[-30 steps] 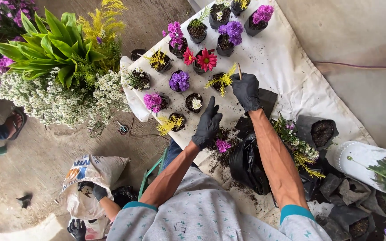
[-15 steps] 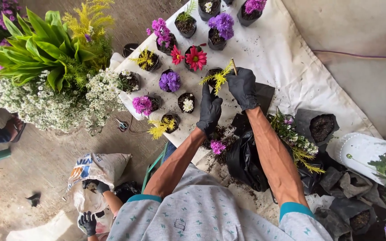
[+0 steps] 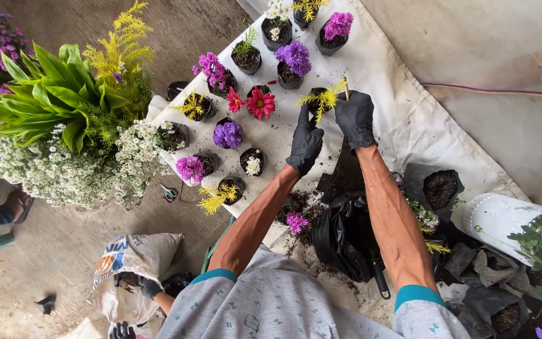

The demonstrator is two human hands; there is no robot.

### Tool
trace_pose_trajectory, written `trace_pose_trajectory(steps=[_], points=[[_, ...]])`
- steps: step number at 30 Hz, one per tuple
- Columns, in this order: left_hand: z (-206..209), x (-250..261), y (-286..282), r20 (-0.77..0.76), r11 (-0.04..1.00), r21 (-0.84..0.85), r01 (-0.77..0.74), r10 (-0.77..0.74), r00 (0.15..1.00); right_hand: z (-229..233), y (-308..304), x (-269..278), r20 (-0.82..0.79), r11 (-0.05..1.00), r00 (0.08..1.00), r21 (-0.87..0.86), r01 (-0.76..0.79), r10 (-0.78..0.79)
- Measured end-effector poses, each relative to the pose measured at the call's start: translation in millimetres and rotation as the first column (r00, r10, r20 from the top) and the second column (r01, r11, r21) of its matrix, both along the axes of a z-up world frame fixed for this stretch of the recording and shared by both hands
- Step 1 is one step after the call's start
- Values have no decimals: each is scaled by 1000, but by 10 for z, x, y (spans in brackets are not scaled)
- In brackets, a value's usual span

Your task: The person is transplanting small flowering plants into black plastic nursery bags filled with soil using a hand trowel.

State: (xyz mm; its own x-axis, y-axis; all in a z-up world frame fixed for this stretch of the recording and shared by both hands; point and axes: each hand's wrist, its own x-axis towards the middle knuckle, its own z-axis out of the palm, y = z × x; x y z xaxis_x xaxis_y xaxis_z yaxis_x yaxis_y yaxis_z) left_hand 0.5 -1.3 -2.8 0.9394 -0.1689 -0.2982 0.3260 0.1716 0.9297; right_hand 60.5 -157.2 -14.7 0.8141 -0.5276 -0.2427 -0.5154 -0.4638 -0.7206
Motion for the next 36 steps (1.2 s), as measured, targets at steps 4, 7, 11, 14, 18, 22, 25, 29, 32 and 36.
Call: trace_pose_trajectory(steps=[4,7,11,14,18,22,25,29,32,36], points=[[473,29,82,40,994,-109,28,-23,999,-47,3,-44,-19,995,998,79,60,-59],[245,-6,87,38,995,-95,34,-30,999,-5,39,-53,-29,995,997,69,68,-66],[295,-2,121,46,994,-105,38,-33,998,19,77,-37,-46,991,995,102,90,-85],[181,-92,135,54,990,-136,39,-32,998,-6,64,-129,-51,989,995,115,90,-84],[356,-336,312,101,995,-37,93,-89,991,311,168,-240,-61,987,996,139,77,-69],[1039,-560,706,158,985,66,156,-165,974,858,277,-383,-51,969,991,210,128,-120],[1549,-853,1031,111,979,52,199,-204,973,1201,367,-695,-51,945,977,249,213,-207],[1785,-1105,1441,136,950,292,108,-153,979,1759,635,-1180,-138,923,975,368,-111,172],[1402,-1438,1689,42,863,494,109,-149,988,1840,841,-1465,-215,858,855,336,-388,471],[812,-1863,1777,-195,711,662,237,-143,970,1492,1012,-1783,-388,744,638,276,-608,665]])
